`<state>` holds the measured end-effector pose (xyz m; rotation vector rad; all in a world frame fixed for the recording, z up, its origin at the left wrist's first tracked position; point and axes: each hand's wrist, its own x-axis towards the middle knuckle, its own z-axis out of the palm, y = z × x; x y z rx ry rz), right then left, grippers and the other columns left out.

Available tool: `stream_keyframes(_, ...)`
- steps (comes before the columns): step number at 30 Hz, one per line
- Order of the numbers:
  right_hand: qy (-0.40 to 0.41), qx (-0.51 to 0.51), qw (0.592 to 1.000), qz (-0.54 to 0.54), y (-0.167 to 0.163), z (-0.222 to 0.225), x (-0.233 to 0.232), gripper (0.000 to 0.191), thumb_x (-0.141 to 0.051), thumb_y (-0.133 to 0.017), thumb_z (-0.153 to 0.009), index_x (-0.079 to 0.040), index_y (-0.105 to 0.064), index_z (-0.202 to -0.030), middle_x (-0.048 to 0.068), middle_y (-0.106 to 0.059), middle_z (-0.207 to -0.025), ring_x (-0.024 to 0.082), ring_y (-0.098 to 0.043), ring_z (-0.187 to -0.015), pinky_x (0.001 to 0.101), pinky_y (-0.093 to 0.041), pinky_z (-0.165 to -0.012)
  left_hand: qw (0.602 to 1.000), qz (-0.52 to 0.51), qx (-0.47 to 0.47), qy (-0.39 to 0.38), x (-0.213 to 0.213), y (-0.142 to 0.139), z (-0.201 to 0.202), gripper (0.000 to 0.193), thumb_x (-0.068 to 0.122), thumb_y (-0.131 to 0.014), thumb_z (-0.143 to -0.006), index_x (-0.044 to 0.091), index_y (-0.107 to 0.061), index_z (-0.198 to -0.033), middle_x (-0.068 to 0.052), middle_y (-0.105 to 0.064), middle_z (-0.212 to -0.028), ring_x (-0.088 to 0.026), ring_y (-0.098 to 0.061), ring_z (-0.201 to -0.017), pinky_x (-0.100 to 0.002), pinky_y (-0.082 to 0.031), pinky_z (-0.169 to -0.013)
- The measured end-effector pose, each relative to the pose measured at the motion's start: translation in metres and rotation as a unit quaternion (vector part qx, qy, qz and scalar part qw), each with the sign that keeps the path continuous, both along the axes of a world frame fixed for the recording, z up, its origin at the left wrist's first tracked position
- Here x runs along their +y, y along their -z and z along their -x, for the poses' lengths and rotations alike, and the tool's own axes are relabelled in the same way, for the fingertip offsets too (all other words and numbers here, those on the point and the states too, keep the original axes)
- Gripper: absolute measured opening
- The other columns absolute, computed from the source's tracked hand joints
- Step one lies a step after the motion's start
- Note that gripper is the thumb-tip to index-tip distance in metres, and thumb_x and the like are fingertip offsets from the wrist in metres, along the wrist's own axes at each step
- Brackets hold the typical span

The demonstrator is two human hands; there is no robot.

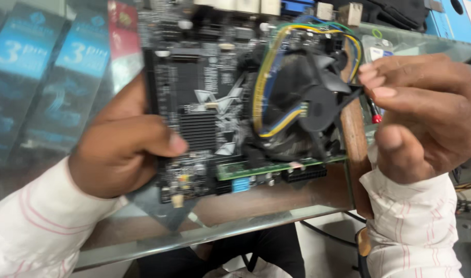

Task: The person works on a computer motherboard on a glass workbench, unplugging fan cables and lifting the CPU cooler fan assembly off the board. They then handle the RAM module and a small green circuit board while turning the motherboard over in their hands.

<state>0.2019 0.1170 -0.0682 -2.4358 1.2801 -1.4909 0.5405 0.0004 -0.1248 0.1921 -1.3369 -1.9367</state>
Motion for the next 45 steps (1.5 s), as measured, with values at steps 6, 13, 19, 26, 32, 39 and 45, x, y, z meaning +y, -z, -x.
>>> stream_keyframes(6,-0.143,0.077,0.986,-0.021,-0.028,-0.003,0.003,0.079,-0.060,-0.083,-0.087,-0.013,-0.052,-0.142,0.015,-0.052,-0.145,0.035,-0.049,-0.138,0.0541,-0.041,-0.122,0.988,0.057,0.031,-0.141,-0.004,-0.009,-0.008,0.010,-0.017,-0.055,-0.081,-0.008,-0.059,-0.081,-0.034,-0.058,-0.140,-0.039,-0.069,-0.113,-0.049,-0.065,-0.097)
stream_keyframes(13,-0.130,0.302,0.934,0.143,-0.021,-0.004,0.014,0.051,-0.029,-0.079,-0.104,-0.023,-0.052,-0.147,0.012,-0.042,-0.158,0.034,-0.049,-0.146,0.0629,-0.031,-0.128,0.981,-0.166,0.092,-0.045,-0.015,-0.011,-0.014,0.023,-0.012,-0.057,-0.079,-0.026,-0.063,-0.097,-0.043,-0.063,-0.127,-0.044,-0.071,-0.100,-0.049,-0.062,-0.091)
stream_keyframes(19,-0.151,0.277,0.936,0.156,-0.011,0.005,0.020,0.027,-0.016,-0.080,-0.105,-0.017,-0.065,-0.127,0.009,-0.058,-0.144,0.031,-0.063,-0.130,0.0534,-0.038,-0.123,0.996,-0.047,-0.008,-0.076,-0.016,0.006,-0.006,0.008,-0.012,-0.055,-0.088,-0.020,-0.055,-0.090,-0.039,-0.062,-0.124,-0.037,-0.070,-0.096,-0.046,-0.062,-0.092)
stream_keyframes(26,-0.121,0.261,0.944,0.163,-0.024,-0.013,0.016,0.020,-0.013,-0.076,-0.098,-0.012,-0.069,-0.117,0.013,-0.063,-0.132,0.032,-0.067,-0.120,0.0521,-0.050,-0.110,0.992,-0.123,0.008,-0.040,-0.015,0.015,-0.005,0.018,-0.013,-0.055,-0.088,-0.019,-0.061,-0.104,-0.037,-0.064,-0.127,-0.036,-0.071,-0.100,-0.043,-0.060,-0.093)
stream_keyframes(32,-0.110,0.264,0.947,0.145,-0.033,-0.016,0.017,0.019,-0.017,-0.076,-0.100,-0.009,-0.068,-0.116,0.017,-0.064,-0.126,0.033,-0.068,-0.115,0.0526,-0.055,-0.104,0.989,-0.141,-0.034,-0.004,-0.022,0.012,0.000,0.013,-0.010,-0.055,-0.093,-0.018,-0.062,-0.101,-0.033,-0.067,-0.120,-0.033,-0.071,-0.097,-0.039,-0.059,-0.093)
stream_keyframes(39,-0.105,0.257,0.951,0.137,-0.037,-0.017,0.017,0.021,-0.019,-0.073,-0.097,-0.009,-0.069,-0.115,0.016,-0.066,-0.124,0.031,-0.068,-0.111,0.0512,-0.057,-0.100,0.950,-0.290,-0.100,0.059,-0.031,0.017,0.010,0.027,-0.002,-0.054,-0.090,-0.016,-0.064,-0.111,-0.026,-0.070,-0.117,-0.028,-0.071,-0.099,-0.036,-0.059,-0.093)
stream_keyframes(45,-0.121,0.246,0.954,0.125,-0.041,-0.018,0.018,0.021,-0.016,-0.076,-0.099,-0.012,-0.067,-0.117,0.010,-0.067,-0.126,0.025,-0.063,-0.110,0.0494,-0.059,-0.095,0.950,-0.247,-0.169,0.087,-0.031,0.009,0.018,0.027,0.001,-0.053,-0.095,-0.014,-0.064,-0.115,-0.020,-0.069,-0.126,-0.020,-0.069,-0.104,-0.028,-0.055,-0.093)
